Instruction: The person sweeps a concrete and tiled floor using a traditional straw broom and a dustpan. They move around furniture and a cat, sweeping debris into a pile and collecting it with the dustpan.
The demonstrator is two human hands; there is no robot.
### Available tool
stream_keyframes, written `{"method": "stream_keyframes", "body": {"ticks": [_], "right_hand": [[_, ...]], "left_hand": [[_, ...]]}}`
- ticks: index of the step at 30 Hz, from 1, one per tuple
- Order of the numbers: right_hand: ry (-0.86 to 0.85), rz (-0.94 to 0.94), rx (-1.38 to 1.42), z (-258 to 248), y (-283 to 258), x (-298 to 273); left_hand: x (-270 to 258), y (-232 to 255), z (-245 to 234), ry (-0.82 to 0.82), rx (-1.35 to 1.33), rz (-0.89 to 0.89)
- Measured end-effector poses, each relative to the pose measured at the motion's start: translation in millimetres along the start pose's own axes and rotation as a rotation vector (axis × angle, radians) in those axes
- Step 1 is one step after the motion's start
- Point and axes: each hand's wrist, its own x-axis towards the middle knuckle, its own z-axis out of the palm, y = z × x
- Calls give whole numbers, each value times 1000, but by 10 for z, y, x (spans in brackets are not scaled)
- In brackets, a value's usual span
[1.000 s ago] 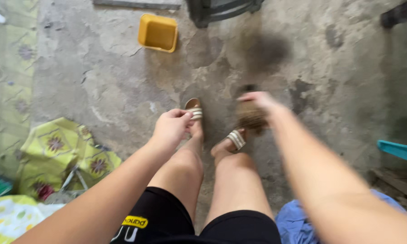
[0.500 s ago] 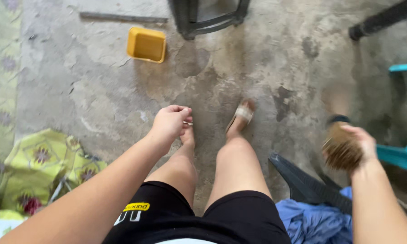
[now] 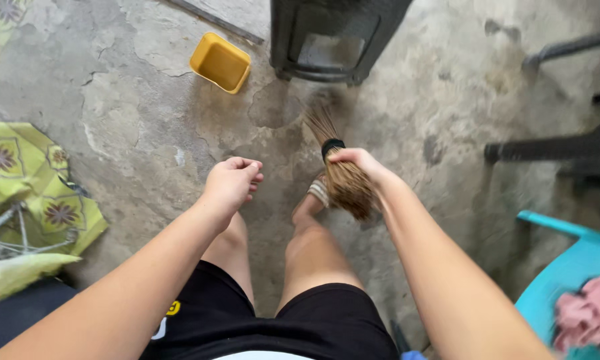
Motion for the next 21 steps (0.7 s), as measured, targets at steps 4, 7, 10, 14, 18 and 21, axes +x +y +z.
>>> {"method": "stream_keyframes", "body": {"ticks": [4, 7, 10, 14, 18, 21], "right_hand": [[162, -46, 2, -233, -16, -783], [223, 14, 78, -241, 56, -863], [336, -34, 77, 331, 103, -469], [190, 83, 12, 1514, -171, -96], [153, 85, 173, 2590, -588, -374], [-80, 171, 470, 3211, -819, -675]], "left_hand": [[106, 1, -225, 32, -91, 41], [209, -13, -601, 70, -147, 53], [428, -28, -1093, 76, -169, 31], [742, -15, -1791, 89, -145, 11], [886, 247, -2576, 69, -151, 4], [860, 652, -2985, 6, -95, -101]]}}
